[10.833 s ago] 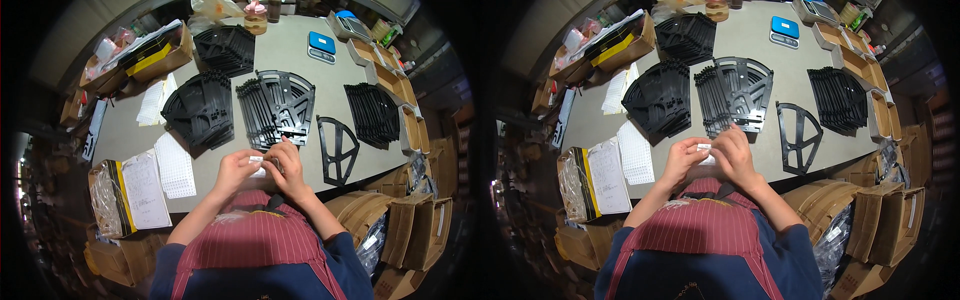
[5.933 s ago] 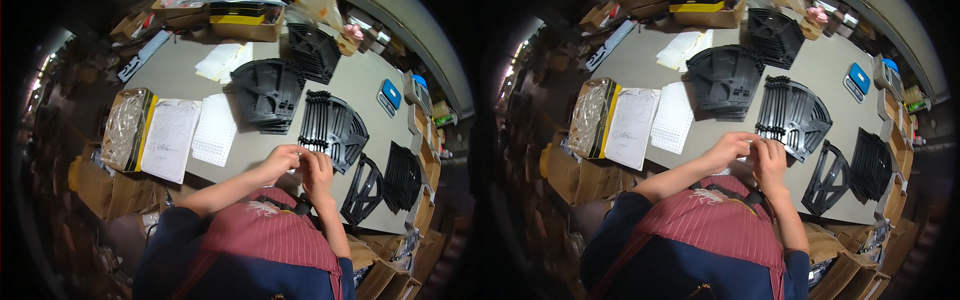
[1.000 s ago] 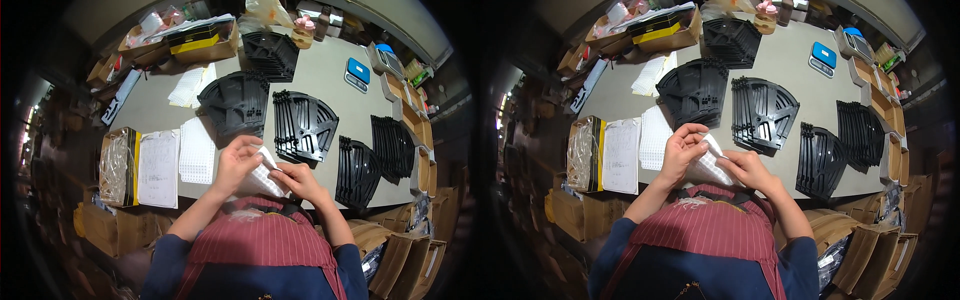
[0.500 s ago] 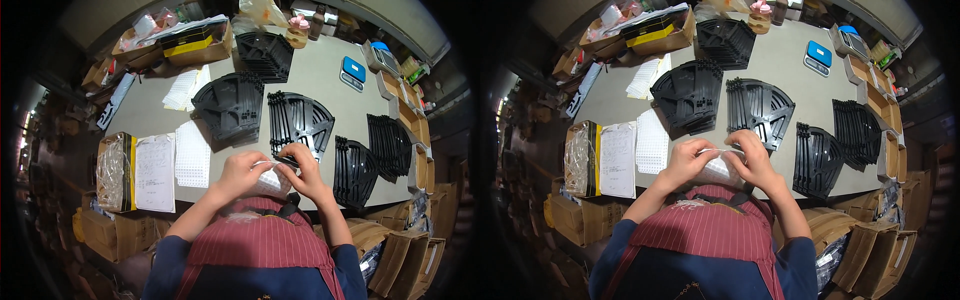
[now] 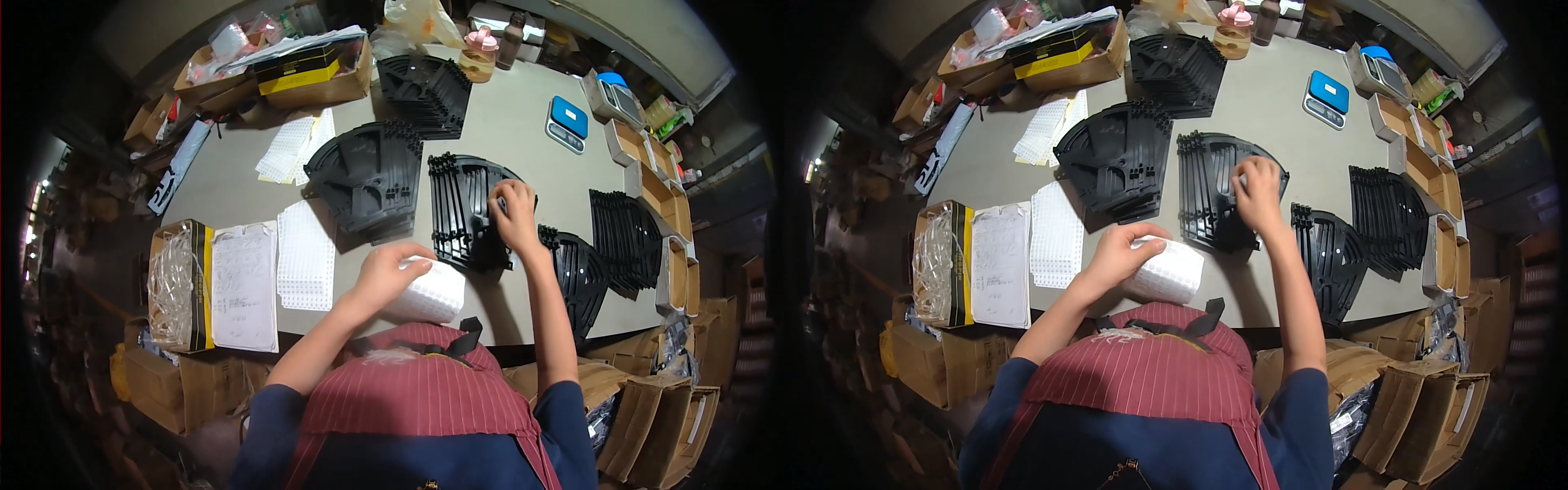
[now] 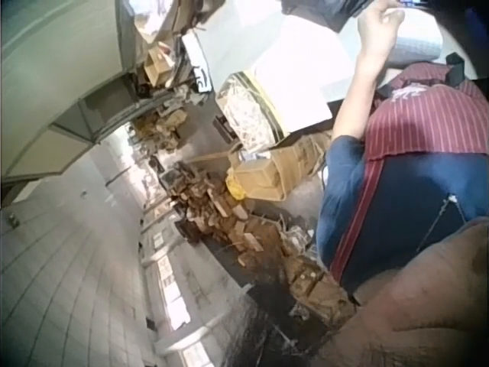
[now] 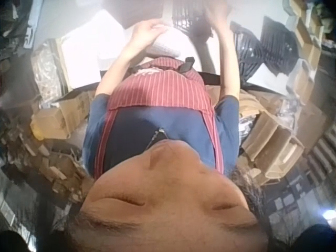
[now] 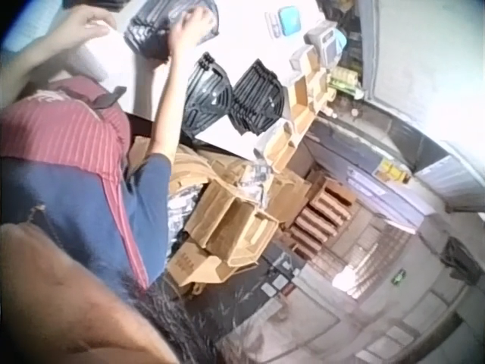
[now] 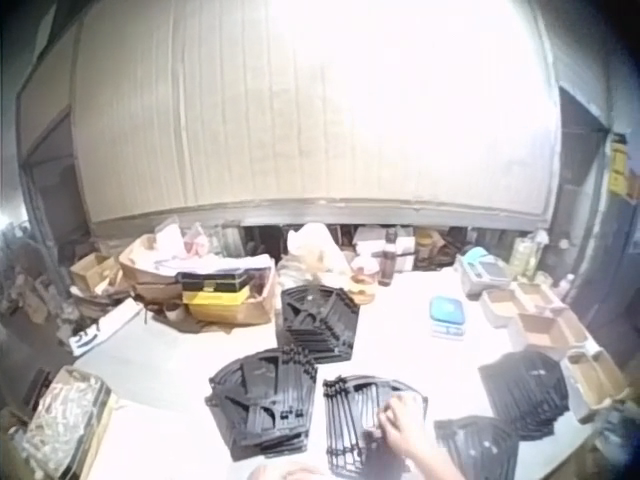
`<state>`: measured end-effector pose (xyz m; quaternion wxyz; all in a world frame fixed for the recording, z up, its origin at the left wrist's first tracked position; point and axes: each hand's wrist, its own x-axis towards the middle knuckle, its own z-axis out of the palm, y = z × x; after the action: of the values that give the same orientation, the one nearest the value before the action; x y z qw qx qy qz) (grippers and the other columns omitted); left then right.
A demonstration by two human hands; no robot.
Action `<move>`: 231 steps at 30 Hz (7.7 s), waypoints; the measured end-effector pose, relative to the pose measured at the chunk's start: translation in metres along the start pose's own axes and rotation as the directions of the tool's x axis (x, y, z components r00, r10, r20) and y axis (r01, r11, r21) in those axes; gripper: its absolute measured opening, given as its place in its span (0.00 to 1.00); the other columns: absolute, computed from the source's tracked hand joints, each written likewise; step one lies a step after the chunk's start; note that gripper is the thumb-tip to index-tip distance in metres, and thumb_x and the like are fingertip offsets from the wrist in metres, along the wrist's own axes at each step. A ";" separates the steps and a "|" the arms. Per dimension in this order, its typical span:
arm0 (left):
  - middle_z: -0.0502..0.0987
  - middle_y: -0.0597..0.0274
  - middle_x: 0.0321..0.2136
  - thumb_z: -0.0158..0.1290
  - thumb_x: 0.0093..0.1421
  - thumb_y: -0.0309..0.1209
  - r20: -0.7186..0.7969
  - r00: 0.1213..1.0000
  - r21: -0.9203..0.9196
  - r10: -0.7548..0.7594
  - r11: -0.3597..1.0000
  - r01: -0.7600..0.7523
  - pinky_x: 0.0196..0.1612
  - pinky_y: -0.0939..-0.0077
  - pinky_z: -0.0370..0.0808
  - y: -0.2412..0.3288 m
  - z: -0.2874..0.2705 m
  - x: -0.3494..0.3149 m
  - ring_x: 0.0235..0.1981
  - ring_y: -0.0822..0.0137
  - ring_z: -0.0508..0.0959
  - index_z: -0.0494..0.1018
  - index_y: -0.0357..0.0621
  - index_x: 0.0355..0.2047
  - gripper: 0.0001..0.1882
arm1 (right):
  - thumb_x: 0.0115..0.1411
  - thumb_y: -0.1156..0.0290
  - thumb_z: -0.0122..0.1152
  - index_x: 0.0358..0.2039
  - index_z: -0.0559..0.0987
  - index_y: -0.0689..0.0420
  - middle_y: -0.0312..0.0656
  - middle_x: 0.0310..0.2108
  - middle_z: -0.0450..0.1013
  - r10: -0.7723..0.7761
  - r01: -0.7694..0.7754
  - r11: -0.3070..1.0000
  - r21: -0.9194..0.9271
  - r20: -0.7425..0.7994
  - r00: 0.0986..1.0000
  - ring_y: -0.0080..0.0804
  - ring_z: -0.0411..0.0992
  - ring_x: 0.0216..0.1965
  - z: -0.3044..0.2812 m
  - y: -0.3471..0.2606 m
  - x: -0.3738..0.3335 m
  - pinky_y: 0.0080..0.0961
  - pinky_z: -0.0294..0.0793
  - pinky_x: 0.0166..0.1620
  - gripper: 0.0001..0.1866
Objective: The person sorts and organizes black plastic fan blades or frame components by hand, checking their alignment and stacking them in groups on a workbench before handling labels.
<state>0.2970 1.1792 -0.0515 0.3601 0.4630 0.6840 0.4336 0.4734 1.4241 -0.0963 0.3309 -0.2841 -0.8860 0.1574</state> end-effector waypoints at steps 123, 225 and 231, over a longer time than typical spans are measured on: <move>0.84 0.48 0.39 0.59 0.59 0.23 0.041 0.999 -0.570 -0.030 0.820 0.048 0.48 0.75 0.76 0.008 0.009 0.010 0.39 0.70 0.81 0.72 0.38 0.30 0.05 | 0.49 0.65 0.75 0.54 0.80 0.45 0.46 0.39 0.79 0.710 -0.671 0.511 -0.537 -0.177 0.682 0.51 0.73 0.45 -0.166 0.113 -0.186 0.45 0.69 0.52 0.29; 0.80 0.64 0.27 0.61 0.63 0.34 0.058 0.994 -0.096 -0.089 0.991 0.094 0.32 0.78 0.68 -0.027 -0.023 -0.015 0.27 0.75 0.75 0.82 0.37 0.39 0.12 | 0.50 0.78 0.59 0.31 0.75 0.60 0.54 0.33 0.78 0.004 0.092 0.959 -0.267 0.338 0.941 0.54 0.78 0.37 0.078 0.063 0.033 0.49 0.78 0.41 0.07; 0.79 0.68 0.26 0.62 0.63 0.31 0.032 0.998 -0.214 -0.062 0.975 0.067 0.31 0.84 0.69 -0.037 -0.011 -0.015 0.27 0.81 0.74 0.82 0.36 0.39 0.10 | 0.59 0.54 0.63 0.32 0.82 0.60 0.54 0.30 0.81 0.408 -0.294 0.859 -0.419 0.214 0.888 0.54 0.81 0.34 0.059 0.060 0.022 0.50 0.80 0.37 0.19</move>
<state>0.2797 1.1544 -0.0807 0.4305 0.4044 0.6431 0.4873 0.4439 1.4790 -0.1569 0.0998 -0.4734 -0.8712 0.0839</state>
